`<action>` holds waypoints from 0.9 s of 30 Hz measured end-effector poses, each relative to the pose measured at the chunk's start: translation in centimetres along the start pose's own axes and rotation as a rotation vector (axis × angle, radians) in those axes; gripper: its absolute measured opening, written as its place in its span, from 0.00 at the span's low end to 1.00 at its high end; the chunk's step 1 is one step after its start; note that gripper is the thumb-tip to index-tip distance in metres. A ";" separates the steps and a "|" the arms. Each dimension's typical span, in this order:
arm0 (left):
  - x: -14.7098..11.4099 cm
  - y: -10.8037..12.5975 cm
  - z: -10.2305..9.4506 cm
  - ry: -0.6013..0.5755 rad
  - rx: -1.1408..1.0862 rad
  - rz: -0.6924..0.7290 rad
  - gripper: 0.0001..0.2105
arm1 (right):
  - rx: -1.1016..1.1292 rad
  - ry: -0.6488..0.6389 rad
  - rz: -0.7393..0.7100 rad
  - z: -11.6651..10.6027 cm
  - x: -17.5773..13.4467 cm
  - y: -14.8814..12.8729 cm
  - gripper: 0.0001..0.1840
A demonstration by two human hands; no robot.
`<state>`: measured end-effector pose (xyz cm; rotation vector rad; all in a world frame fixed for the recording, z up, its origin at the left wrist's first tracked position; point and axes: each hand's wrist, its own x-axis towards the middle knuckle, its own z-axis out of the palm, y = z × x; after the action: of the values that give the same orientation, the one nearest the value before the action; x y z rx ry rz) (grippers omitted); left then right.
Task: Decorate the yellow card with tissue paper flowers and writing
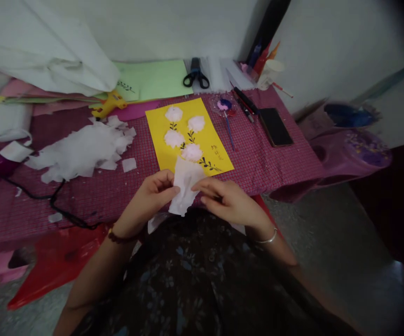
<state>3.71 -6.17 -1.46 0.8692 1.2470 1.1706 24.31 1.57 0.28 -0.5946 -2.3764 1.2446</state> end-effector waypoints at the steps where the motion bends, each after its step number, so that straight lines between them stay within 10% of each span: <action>1: 0.0 0.0 -0.1 -0.006 0.008 0.003 0.08 | -0.060 -0.057 0.003 0.3 0.4 -0.1 0.16; 6: -0.4 0.8 0.2 -0.025 0.108 -0.006 0.07 | -0.099 -0.088 0.026 0.8 1.1 0.0 0.14; 13: -0.4 0.1 2.2 -0.113 0.079 -0.106 0.07 | 0.205 0.528 0.002 -3.3 0.1 -1.3 0.22; 27: 0.6 -4.1 5.5 -0.085 0.107 -0.157 0.07 | -0.035 0.080 0.140 -2.6 -0.2 -1.6 0.07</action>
<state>9.75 -5.94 -4.64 0.8739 1.2931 0.9409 25.51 2.41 2.93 -0.8190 -2.3286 1.2146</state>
